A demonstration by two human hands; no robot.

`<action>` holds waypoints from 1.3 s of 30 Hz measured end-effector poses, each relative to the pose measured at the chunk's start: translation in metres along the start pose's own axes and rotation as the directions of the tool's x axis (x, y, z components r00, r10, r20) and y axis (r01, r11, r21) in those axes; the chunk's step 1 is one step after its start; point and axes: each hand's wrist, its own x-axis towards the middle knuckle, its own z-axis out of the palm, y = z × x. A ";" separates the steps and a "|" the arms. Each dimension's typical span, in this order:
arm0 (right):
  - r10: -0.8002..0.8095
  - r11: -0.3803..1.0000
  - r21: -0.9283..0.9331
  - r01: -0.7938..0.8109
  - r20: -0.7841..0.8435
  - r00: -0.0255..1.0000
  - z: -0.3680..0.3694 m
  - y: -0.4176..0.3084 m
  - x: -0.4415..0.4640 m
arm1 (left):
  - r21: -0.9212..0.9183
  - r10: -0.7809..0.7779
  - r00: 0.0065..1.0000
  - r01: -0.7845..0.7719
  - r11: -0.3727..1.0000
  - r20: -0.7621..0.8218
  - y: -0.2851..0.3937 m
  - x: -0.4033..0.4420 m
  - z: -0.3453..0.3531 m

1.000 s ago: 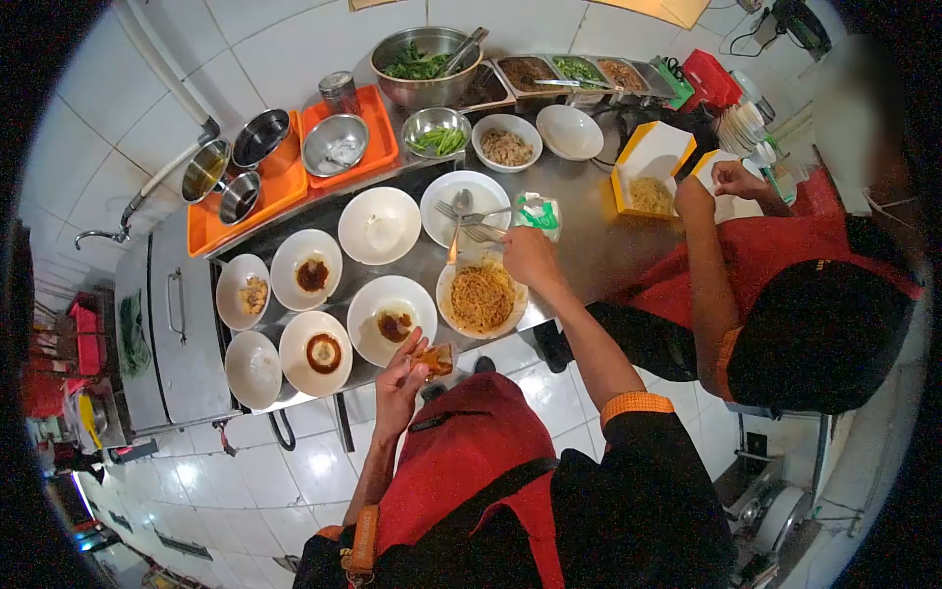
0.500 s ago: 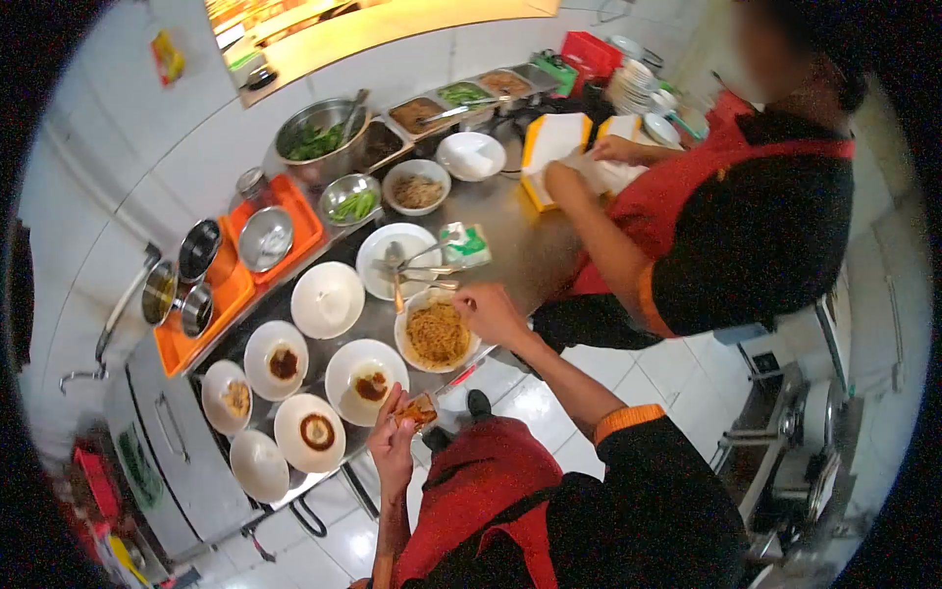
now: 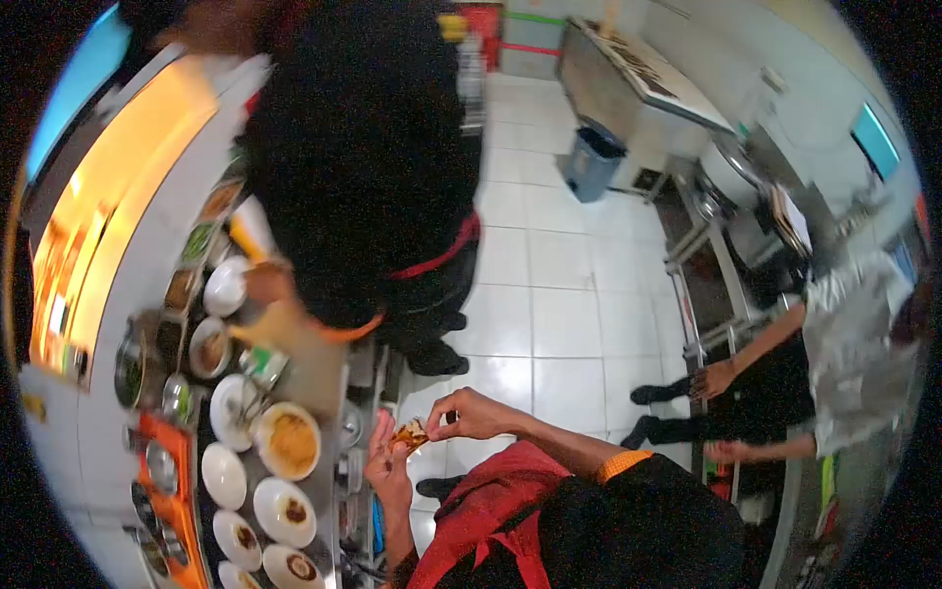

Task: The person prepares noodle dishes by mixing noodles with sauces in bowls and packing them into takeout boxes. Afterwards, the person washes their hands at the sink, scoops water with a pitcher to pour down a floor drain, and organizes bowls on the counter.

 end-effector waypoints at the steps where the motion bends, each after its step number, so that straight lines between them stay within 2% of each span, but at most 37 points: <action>1: 0.006 1.000 0.017 -0.006 -0.043 0.999 -0.018 0.008 -0.021 | 0.005 -0.006 0.999 0.006 1.000 0.046 -0.001 0.006 0.026; 3: 0.011 0.999 0.040 -0.005 -0.157 0.988 -0.062 0.027 -0.060 | -0.001 -0.032 0.984 0.033 0.999 0.178 -0.007 0.020 0.083; 4: 0.035 0.998 0.063 -0.023 -0.207 0.978 -0.083 0.037 -0.080 | -0.030 -0.097 0.972 0.105 0.994 0.216 -0.009 0.026 0.114; 5: 0.040 0.998 0.057 -0.028 -0.232 0.972 -0.085 0.043 -0.086 | -0.039 -0.090 0.967 0.103 0.994 0.240 -0.018 0.032 0.121; 8: -0.059 0.997 -0.069 0.030 -0.478 0.877 -0.130 0.079 -0.131 | 0.064 -0.080 0.895 0.057 0.996 0.438 -0.052 0.051 0.182; 9: -0.050 0.998 -0.059 0.025 -0.488 0.872 -0.149 0.086 -0.147 | 0.069 -0.088 0.889 0.064 0.996 0.449 -0.059 0.056 0.204; 11: 0.017 0.988 -0.110 -0.104 -0.603 0.797 -0.187 0.097 -0.172 | 0.002 -0.166 0.872 0.186 0.983 0.460 -0.071 0.069 0.246; 15: 0.096 0.971 -0.073 -0.228 -0.752 0.652 -0.257 0.134 -0.189 | 0.026 -0.213 0.844 0.230 0.973 0.492 -0.087 0.110 0.307; 16: 0.059 0.969 -0.105 -0.224 -0.781 0.622 -0.276 0.151 -0.187 | -0.015 -0.206 0.846 0.244 0.970 0.492 -0.097 0.122 0.319; 21: 0.078 0.963 -0.079 -0.259 -0.836 0.544 -0.386 0.212 -0.156 | -0.050 -0.186 0.867 0.234 0.971 0.462 -0.145 0.198 0.382; 23: 0.129 0.969 0.013 -0.248 -0.878 0.461 -0.431 0.237 -0.138 | 0.016 -0.249 0.866 0.268 0.963 0.434 -0.165 0.236 0.409; 24: 0.188 0.966 0.086 -0.244 -0.881 0.434 -0.454 0.251 -0.130 | 0.031 -0.253 0.862 0.268 0.963 0.440 -0.177 0.257 0.424; 25: 0.189 0.964 0.085 -0.251 -0.884 0.427 -0.475 0.270 -0.123 | 0.025 -0.253 0.858 0.271 0.962 0.447 -0.187 0.279 0.440; 27: 0.348 0.934 0.291 -0.208 -0.872 0.344 -0.521 0.308 -0.110 | 0.023 -0.304 0.845 0.328 0.944 0.441 -0.201 0.320 0.474; 28: 0.415 0.910 0.387 -0.151 -0.850 0.324 -0.544 0.320 -0.104 | -0.008 -0.257 0.858 0.291 0.957 0.444 -0.193 0.342 0.492; 29: 0.425 0.905 0.393 -0.162 -0.845 0.326 -0.566 0.331 -0.097 | -0.036 -0.204 0.888 0.240 0.970 0.411 -0.200 0.362 0.508; 31: 0.550 0.831 0.553 -0.053 -0.804 0.225 -0.618 0.357 -0.077 | 0.083 -0.260 0.888 0.248 0.965 0.380 -0.192 0.410 0.536; 32: 0.566 0.816 0.579 -0.007 -0.796 0.215 -0.644 0.378 -0.069 | 0.175 -0.265 0.886 0.213 0.961 0.381 -0.199 0.433 0.543; 33: 0.577 0.809 0.588 -0.014 -0.787 0.218 -0.673 0.393 -0.060 | 0.072 -0.317 0.890 0.311 0.948 0.327 -0.209 0.450 0.552; 36: 0.728 0.653 0.746 0.130 -0.666 0.165 -0.763 0.443 -0.031 | 0.115 -0.263 0.922 0.239 0.964 0.285 -0.237 0.497 0.567; 37: 0.727 0.653 0.746 0.129 -0.666 0.168 -0.798 0.463 -0.018 | 0.192 -0.315 0.923 0.275 0.942 0.220 -0.265 0.508 0.564; 38: 0.772 0.610 0.780 0.138 -0.624 0.119 -0.833 0.485 -0.006 | 0.115 -0.293 0.944 0.277 0.954 0.151 -0.293 0.513 0.560; 39: 0.819 0.557 0.818 0.142 -0.569 0.066 -0.864 0.513 0.004 | 0.249 -0.366 0.927 0.338 0.908 0.077 -0.293 0.523 0.565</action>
